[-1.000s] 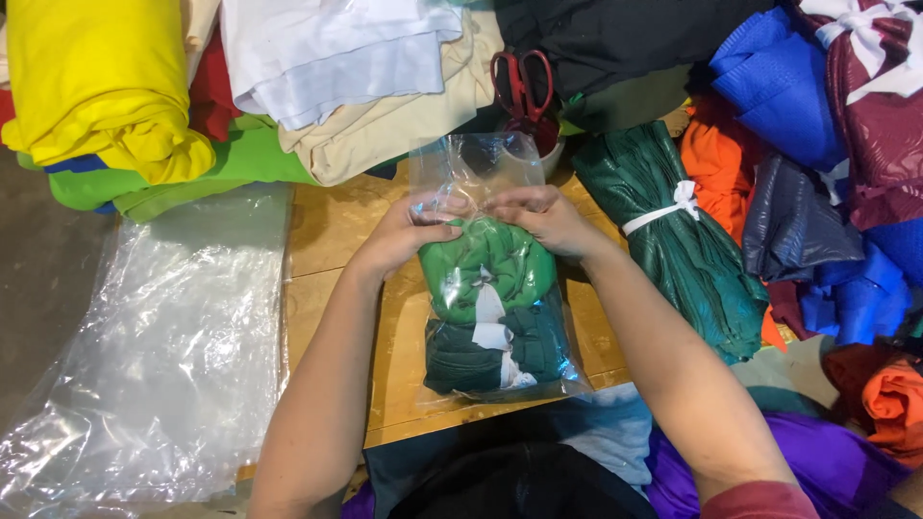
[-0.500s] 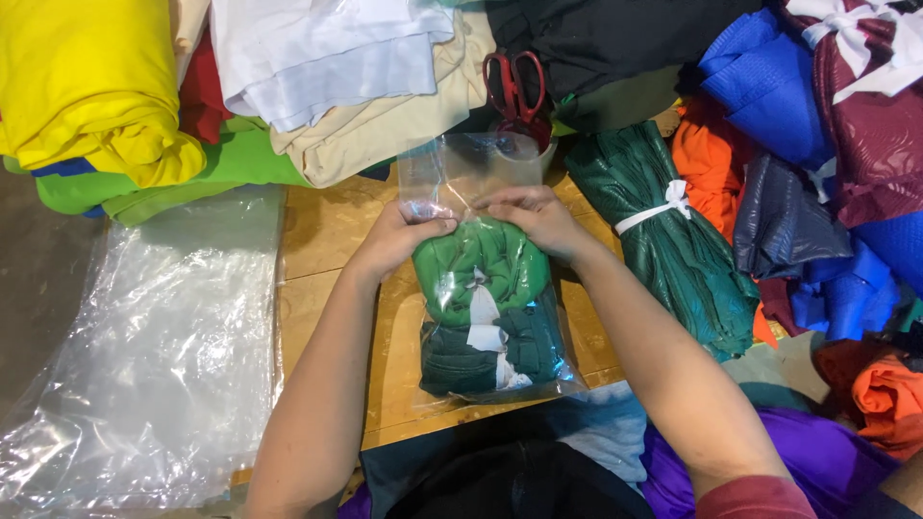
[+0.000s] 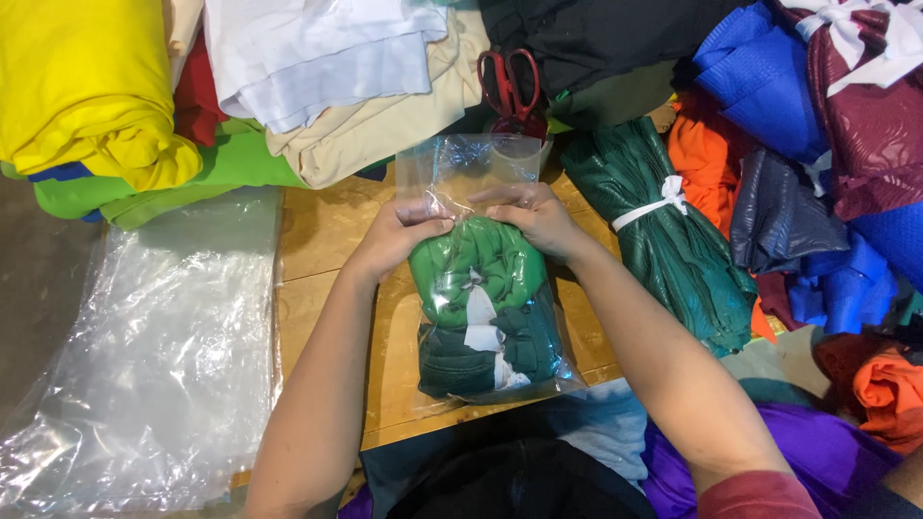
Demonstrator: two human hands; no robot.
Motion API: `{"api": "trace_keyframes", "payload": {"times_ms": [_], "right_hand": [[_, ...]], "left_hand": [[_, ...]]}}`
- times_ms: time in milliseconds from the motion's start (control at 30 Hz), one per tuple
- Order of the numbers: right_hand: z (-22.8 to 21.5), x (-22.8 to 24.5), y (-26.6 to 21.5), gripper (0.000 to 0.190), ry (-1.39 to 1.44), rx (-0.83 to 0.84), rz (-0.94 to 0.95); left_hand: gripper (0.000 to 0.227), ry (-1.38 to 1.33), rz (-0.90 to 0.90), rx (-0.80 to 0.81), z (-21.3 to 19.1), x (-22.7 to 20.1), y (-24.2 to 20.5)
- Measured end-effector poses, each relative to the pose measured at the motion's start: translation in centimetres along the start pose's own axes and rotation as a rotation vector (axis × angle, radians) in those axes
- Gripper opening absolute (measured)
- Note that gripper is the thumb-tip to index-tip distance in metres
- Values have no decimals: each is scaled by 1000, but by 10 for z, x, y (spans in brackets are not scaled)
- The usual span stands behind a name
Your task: Folding a green fabric bundle, tying it with a ribbon, and placing it into a plastic bag.
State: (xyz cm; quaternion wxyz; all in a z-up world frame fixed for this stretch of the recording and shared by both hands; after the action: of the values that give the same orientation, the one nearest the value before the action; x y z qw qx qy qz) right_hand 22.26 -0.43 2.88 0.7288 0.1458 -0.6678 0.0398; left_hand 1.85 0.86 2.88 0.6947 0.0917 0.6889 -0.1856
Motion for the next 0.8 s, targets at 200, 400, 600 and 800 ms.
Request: {"api": "trace_keyframes", "payload": {"times_ms": [200,400,600,800], "right_hand": [[-1,-6,-2,27,68,-45,35],[-6,-18,-1,21,88,-110,66],[0,-6,-3,25,36,-63,67],[0,-3,-2,25,73,-57,49]], "left_hand": [[18,4,25,-44,-6,10,4],[19,0,38,-38,-3,6,2],[21,10,27,-24,1,-1,1],[21,5,35,-21,0,7,4]]}}
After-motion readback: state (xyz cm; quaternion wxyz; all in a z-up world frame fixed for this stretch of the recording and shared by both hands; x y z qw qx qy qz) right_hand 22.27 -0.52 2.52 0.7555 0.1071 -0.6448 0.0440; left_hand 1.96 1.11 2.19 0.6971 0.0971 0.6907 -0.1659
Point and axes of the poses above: each hand's wrist, its own y-axis towards the middle knuckle, its own z-axis out of the palm, x = y × z, the point moved 4 cm from there along y, towards the middle knuckle, and after that the axes turned 1 degree about x, right-handed, at the moved point
